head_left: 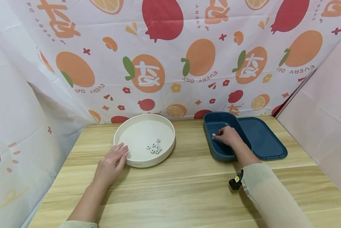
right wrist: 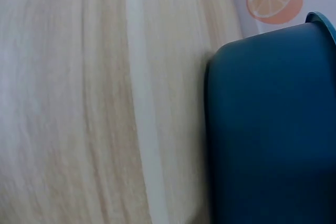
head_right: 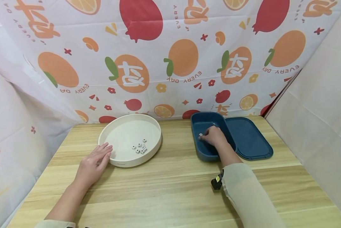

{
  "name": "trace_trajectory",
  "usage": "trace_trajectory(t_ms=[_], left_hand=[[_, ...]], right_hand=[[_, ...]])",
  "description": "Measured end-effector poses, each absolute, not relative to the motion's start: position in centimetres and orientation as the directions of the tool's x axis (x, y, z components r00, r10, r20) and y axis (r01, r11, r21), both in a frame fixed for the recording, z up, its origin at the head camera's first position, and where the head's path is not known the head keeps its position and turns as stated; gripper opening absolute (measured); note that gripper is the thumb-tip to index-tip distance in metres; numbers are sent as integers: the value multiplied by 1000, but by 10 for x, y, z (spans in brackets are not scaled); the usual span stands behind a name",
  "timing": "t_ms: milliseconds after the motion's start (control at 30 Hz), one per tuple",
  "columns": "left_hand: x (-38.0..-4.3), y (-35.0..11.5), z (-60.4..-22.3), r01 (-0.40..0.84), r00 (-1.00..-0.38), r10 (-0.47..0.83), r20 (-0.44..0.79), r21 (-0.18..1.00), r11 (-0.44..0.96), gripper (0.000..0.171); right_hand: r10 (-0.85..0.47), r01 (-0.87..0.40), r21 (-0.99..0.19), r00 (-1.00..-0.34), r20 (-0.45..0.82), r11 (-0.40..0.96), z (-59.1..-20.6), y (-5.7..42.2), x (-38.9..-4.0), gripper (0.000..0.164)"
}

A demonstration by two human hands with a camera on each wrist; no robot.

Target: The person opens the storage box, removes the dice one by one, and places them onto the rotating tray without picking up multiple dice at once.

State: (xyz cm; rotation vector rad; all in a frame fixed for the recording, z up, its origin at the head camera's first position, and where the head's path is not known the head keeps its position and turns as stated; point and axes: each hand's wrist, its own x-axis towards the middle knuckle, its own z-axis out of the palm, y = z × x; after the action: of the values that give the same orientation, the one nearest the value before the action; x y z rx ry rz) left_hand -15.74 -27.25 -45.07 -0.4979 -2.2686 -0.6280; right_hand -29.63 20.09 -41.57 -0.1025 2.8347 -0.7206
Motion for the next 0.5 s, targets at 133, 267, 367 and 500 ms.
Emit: trace_trajectory(t_ms=[133, 267, 367, 500], left_hand=[[-157, -273, -451, 511, -674, 168, 719, 290, 809, 22], [-157, -273, -451, 511, -675, 168, 719, 290, 809, 22], [-157, -273, -452, 512, -672, 168, 721, 288, 809, 22], [-156, -273, -452, 510, -673, 167, 720, 289, 810, 22]], right_hand=[[-140, -51, -452, -976, -166, 891, -418, 198, -296, 33], [-145, -66, -426, -977, -154, 902, -419, 196, -295, 30], [-135, -58, -417, -978, -157, 907, -420, 196, -295, 28], [-154, -73, -420, -975, -161, 905, -420, 198, -297, 23]])
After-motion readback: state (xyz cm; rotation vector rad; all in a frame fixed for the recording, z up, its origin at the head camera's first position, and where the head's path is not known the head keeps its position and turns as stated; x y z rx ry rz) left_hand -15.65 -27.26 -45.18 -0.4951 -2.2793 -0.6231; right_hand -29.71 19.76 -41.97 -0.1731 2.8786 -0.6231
